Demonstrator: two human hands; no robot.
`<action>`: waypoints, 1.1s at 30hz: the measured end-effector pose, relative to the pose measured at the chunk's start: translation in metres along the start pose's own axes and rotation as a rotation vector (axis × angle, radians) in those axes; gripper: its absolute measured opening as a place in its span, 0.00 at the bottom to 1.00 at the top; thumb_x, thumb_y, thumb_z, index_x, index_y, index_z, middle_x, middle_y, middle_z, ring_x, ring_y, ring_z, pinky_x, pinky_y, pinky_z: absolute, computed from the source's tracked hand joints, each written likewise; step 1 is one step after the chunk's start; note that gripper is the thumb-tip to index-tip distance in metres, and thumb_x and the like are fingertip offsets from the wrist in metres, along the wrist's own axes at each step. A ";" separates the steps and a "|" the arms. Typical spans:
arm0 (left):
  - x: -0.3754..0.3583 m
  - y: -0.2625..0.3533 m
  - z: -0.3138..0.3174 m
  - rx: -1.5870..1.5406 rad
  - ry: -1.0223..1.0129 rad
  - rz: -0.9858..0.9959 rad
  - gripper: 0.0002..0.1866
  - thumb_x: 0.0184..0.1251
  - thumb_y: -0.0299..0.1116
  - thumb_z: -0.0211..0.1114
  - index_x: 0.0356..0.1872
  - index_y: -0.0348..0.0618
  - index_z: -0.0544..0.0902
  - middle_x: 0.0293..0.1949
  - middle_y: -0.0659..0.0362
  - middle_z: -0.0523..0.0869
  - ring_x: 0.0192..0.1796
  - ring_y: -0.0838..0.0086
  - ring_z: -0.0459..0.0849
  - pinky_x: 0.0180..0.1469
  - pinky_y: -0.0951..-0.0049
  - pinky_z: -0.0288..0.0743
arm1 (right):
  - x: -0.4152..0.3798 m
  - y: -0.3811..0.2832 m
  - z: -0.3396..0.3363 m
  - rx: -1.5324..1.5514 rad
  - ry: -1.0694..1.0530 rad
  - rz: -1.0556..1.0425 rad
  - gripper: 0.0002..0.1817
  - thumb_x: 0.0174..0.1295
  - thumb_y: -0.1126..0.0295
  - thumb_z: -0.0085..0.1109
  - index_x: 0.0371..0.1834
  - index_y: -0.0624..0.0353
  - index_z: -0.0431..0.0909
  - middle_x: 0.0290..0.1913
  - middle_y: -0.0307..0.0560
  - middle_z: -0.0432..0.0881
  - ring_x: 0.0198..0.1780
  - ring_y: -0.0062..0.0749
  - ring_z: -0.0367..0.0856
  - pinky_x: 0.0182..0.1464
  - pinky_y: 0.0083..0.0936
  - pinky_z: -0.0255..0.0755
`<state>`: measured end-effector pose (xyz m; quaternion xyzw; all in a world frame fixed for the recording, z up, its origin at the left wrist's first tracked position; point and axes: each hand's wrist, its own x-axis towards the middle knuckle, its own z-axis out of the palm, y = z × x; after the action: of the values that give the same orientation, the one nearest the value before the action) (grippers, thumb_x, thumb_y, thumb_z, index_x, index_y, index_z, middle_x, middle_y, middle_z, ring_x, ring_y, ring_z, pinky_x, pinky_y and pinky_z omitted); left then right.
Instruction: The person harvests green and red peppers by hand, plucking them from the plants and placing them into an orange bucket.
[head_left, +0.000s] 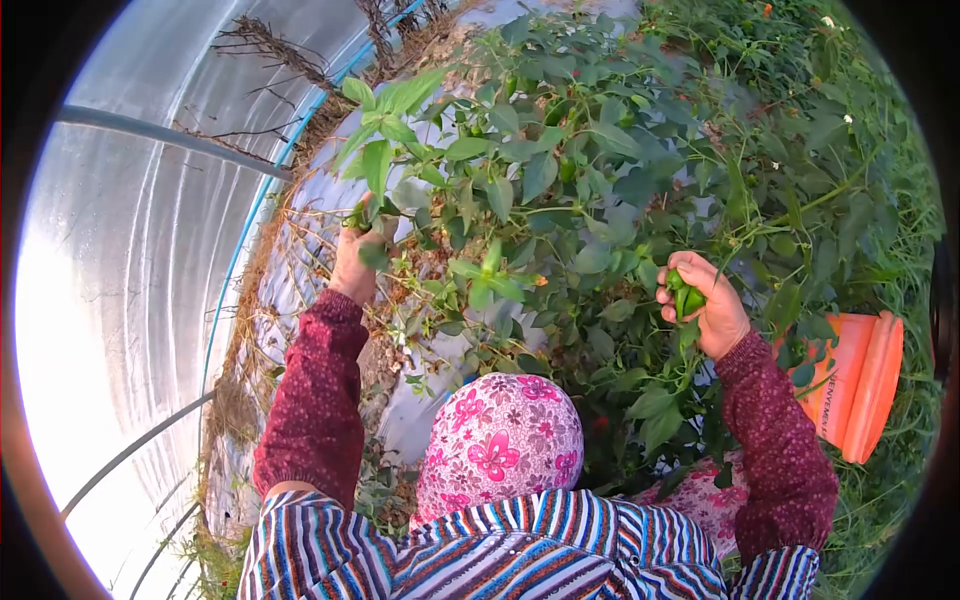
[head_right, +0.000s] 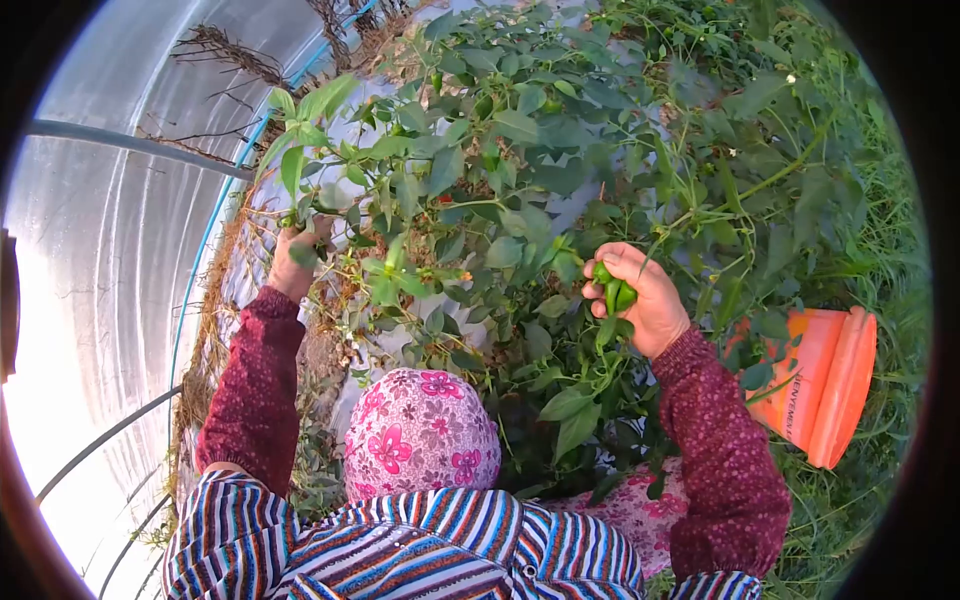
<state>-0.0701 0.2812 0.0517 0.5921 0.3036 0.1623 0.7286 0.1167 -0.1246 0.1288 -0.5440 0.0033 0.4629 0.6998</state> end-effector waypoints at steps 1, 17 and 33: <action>0.008 0.004 0.008 0.116 0.045 0.001 0.26 0.58 0.24 0.61 0.61 0.44 0.70 0.40 0.63 0.80 0.34 0.78 0.78 0.30 0.75 0.74 | 0.000 0.000 0.002 0.000 -0.006 0.010 0.09 0.62 0.63 0.55 0.40 0.54 0.72 0.37 0.40 0.78 0.36 0.26 0.78 0.33 0.24 0.72; -0.038 0.116 0.039 0.145 -0.371 -0.098 0.14 0.60 0.40 0.54 0.24 0.39 0.74 0.18 0.62 0.71 0.16 0.77 0.68 0.20 0.79 0.61 | 0.002 -0.001 0.000 0.023 -0.013 0.029 0.09 0.63 0.63 0.54 0.42 0.53 0.71 0.37 0.40 0.74 0.35 0.25 0.75 0.32 0.23 0.70; -0.094 0.021 0.033 0.064 -0.343 -0.359 0.06 0.57 0.24 0.56 0.36 0.41 0.75 0.30 0.59 0.81 0.28 0.77 0.80 0.23 0.77 0.73 | -0.001 0.006 -0.003 0.149 -0.100 0.028 0.09 0.61 0.67 0.53 0.44 0.52 0.72 0.41 0.37 0.77 0.45 0.33 0.80 0.37 0.29 0.77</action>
<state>-0.1182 0.2055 0.0995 0.5703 0.2808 -0.0821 0.7676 0.1139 -0.1270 0.1237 -0.4667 0.0104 0.4976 0.7310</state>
